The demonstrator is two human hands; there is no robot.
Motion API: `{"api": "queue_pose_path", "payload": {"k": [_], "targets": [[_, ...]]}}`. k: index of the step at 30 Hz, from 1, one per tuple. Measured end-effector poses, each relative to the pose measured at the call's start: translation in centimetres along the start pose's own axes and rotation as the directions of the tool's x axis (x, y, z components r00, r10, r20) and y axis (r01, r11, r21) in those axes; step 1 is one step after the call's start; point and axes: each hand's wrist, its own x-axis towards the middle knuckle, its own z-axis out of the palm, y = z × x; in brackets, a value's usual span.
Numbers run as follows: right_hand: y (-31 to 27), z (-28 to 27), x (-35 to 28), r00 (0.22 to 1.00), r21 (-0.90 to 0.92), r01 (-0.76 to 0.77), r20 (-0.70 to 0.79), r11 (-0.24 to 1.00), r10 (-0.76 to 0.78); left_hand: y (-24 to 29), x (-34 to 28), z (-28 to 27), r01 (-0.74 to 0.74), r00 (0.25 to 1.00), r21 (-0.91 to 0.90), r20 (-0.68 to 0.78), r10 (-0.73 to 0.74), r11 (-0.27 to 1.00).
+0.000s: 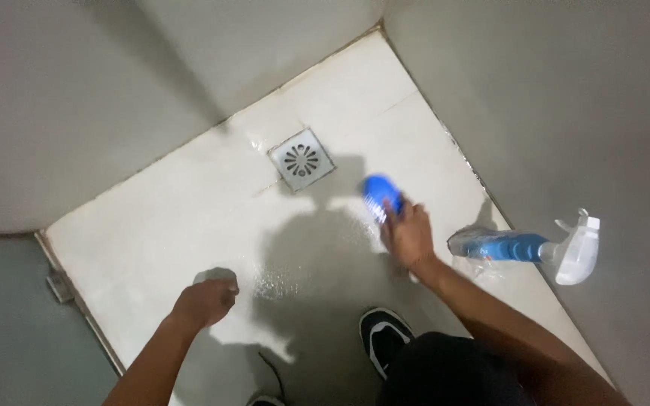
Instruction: The person squats on a tiled floor and scrubs the surface with a blue scrubbing pad. They repeatedly spray a cleaning solution from a white bottle onto the floor and continue scrubbing around a square drain and along the wall edges.
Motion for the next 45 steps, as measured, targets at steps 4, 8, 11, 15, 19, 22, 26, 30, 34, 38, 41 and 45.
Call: {"api": "queue_pose_path", "payload": {"k": [4,8,11,15,19,22,26,30,34,38,41,45], "targets": [[1.6,-0.9,0.6,0.996,0.034,0.006,0.091,0.999,-0.009,0.1,0.1,0.5,-0.009,0.999,-0.018,-0.035,0.008,1.000],[4.3,-1.3,4.9,0.935,0.048,-0.354,0.005,0.934,0.354,-1.3,2.0,3.1,-0.093,0.994,0.009,-0.062,0.093,0.996],[1.1,-5.1,4.2,0.953,0.108,-0.287,0.129,0.952,0.273,-0.4,0.6,2.5,-0.030,0.999,-0.015,-0.023,0.030,0.999],[-2.2,-5.5,1.5,0.878,0.679,-0.457,0.447,0.575,0.170,-1.0,1.2,2.3,-0.012,1.000,0.001,-0.018,0.012,1.000],[1.1,1.5,2.7,0.963,0.065,0.239,0.113,0.969,-0.245,0.8,-0.5,0.3,0.051,0.998,-0.021,0.035,-0.050,0.998],[1.5,-0.5,7.3,0.996,-0.003,0.071,0.063,0.997,-0.071,0.8,-0.3,1.0,0.034,0.999,-0.030,-0.010,-0.034,0.999],[0.5,-0.5,7.7,0.997,-0.007,0.041,0.066,0.999,-0.040,-0.6,0.7,3.0,-0.024,0.999,0.032,-0.026,0.025,0.999],[-2.5,-1.6,2.6,0.937,0.292,0.265,0.146,0.919,-0.316,-0.3,0.7,1.9,-0.025,1.000,0.043,-0.017,0.025,0.999],[-0.2,2.3,1.9,0.929,-0.126,0.369,0.031,0.921,-0.368,0.4,0.9,0.6,-0.014,0.999,0.047,0.042,0.012,0.999],[2.8,0.3,6.8,0.999,-0.122,-0.034,-0.021,0.992,0.032,1.8,-1.5,-0.5,-0.032,0.999,0.010,0.012,0.032,0.999],[3.8,0.5,6.2,0.975,-0.129,-0.174,0.117,0.976,0.189,0.7,-1.1,1.1,-0.007,1.000,-0.001,0.006,0.007,1.000],[2.5,2.8,0.2,0.993,-0.080,0.118,-0.002,0.990,-0.119,-0.1,0.5,1.8,-0.004,1.000,0.025,0.014,0.004,1.000]]}}
